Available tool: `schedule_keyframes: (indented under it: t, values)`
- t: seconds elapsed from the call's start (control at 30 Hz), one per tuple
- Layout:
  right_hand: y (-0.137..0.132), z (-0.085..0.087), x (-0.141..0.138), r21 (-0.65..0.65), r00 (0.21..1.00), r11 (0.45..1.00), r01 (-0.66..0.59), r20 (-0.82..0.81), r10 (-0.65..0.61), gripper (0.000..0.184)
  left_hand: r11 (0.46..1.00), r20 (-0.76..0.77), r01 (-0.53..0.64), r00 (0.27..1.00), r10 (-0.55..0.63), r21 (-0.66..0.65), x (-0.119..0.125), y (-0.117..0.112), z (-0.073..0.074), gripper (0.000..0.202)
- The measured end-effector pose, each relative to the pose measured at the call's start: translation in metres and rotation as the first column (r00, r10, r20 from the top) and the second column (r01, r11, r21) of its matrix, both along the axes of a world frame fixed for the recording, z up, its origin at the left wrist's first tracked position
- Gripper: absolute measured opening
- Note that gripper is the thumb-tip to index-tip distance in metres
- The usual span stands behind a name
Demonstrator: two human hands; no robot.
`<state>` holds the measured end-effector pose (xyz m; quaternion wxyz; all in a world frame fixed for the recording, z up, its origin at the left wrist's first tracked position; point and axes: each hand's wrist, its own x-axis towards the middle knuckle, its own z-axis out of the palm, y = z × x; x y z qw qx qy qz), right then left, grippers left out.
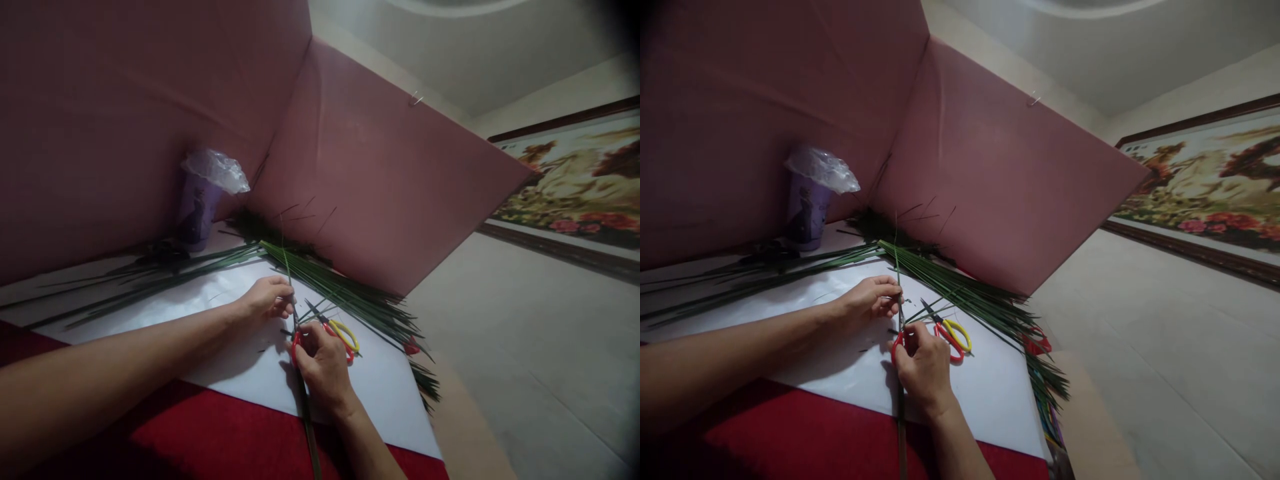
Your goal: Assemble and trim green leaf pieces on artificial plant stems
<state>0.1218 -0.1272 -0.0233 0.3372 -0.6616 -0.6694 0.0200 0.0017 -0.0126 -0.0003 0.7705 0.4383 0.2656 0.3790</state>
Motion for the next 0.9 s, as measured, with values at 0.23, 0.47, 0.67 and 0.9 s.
schedule_keyframes:
  t: [0.23,0.47,0.67,0.9]
  values:
    - [0.0001,-0.0001,0.0010,-0.015,1.000,1.000,-0.008,-0.022,0.008,0.009,1.000,0.014,0.016,1.000,-0.016,-0.002,-0.0001,0.0004,-0.0005,0.013]
    - [0.0008,-0.0024,0.0021,-0.020,1.000,1.000,0.000,-0.019,0.000,0.005,0.999,-0.026,-0.023,0.999,0.024,0.033,-0.0007,0.0037,-0.0006,0.012]
    - [0.0008,-0.0014,0.0006,-0.032,1.000,0.999,0.010,-0.012,-0.011,0.006,1.000,-0.030,-0.016,0.999,0.017,0.025,-0.0009,0.0020,0.0019,0.013]
    - [0.0008,0.0000,0.0001,-0.039,1.000,0.999,0.015,-0.027,-0.016,0.011,0.999,0.005,0.048,0.999,-0.048,0.014,0.0003,0.0008,-0.0030,0.013]
